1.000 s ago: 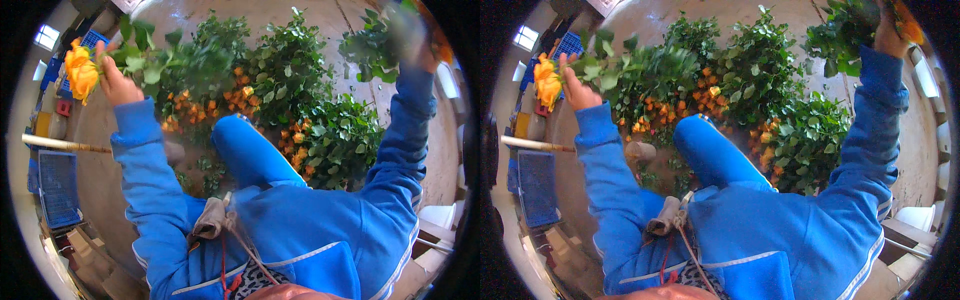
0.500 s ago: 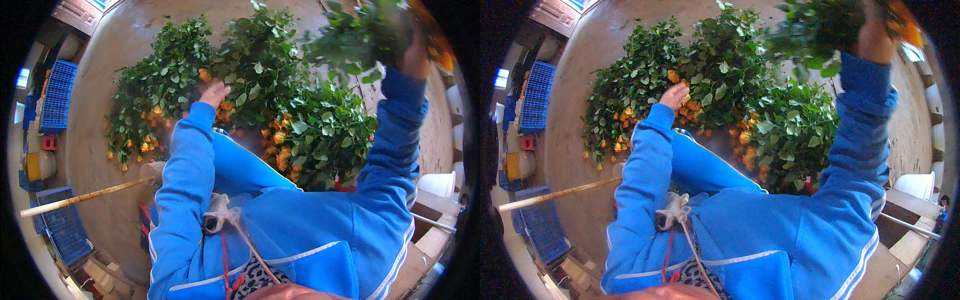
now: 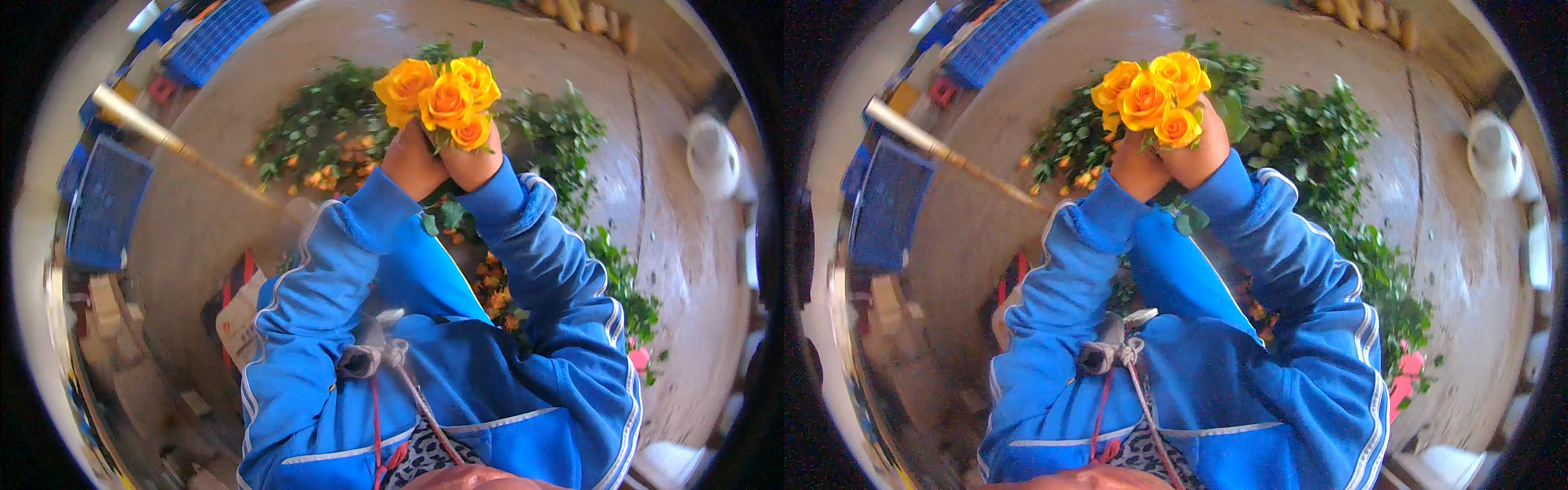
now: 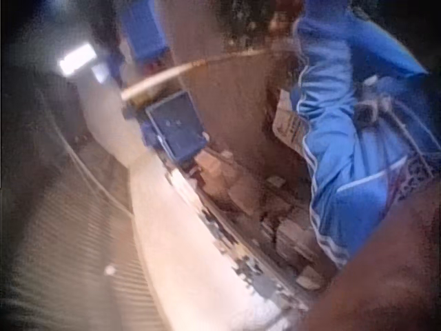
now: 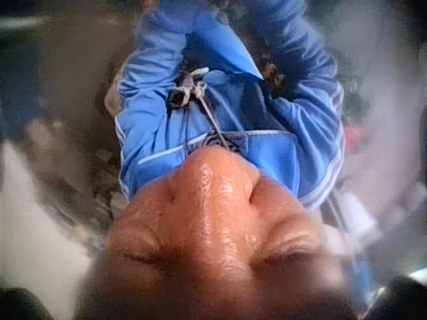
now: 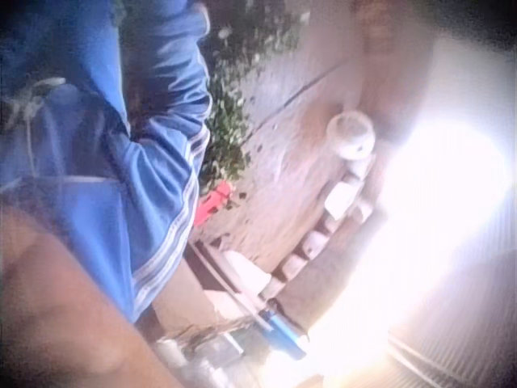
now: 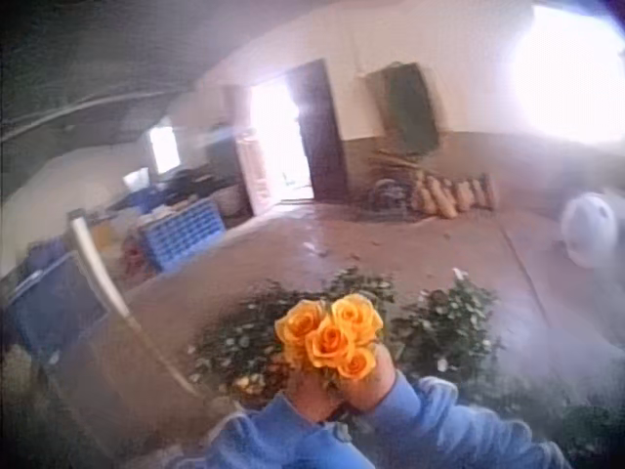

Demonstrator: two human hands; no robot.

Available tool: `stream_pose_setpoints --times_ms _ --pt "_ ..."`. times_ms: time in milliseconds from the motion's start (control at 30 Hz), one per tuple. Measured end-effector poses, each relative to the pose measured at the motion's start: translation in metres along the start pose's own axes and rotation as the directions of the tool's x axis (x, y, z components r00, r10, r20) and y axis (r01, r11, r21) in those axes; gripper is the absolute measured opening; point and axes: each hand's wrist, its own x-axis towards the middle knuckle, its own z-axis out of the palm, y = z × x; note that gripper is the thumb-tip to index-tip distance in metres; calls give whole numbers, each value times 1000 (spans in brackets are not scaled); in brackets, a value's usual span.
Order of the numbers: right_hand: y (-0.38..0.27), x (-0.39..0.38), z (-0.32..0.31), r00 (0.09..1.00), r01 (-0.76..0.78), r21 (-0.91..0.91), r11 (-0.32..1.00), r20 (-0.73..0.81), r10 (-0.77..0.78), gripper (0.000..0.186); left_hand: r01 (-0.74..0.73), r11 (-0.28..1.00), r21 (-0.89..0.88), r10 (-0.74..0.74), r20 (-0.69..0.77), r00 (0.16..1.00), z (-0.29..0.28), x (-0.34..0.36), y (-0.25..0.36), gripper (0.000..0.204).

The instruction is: The person arranges yellow roses by hand, picking up stems and leaves from the floor and assembling them into small bouquets. They repeatedly gather, align, and place the flowers into bundles.

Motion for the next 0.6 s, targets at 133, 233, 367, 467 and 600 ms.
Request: stream_pose_setpoints --times_ms 133,233,367,467,600 --pt "16 4 42 985 25 59 998 169 -35 52 -162 877 453 179 5 984 -35 -9 -43 42" --pt "18 12 74 942 102 117 988 308 -134 58 -63 902 426 150 -173 974 -70 -14 -56 38" --pt "12 22 114 903 173 283 943 337 -267 45 -65 995 -80 13 -526 850 -111 -32 -55 40" --pt "6 20 151 935 -101 557 825 336 -112 35 38 983 -180 -125 -506 853 -139 -53 -57 39" --pt "-4 17 193 896 -249 564 787 443 -34 30 165 986 -26 -156 -503 850 -169 -72 -67 42"
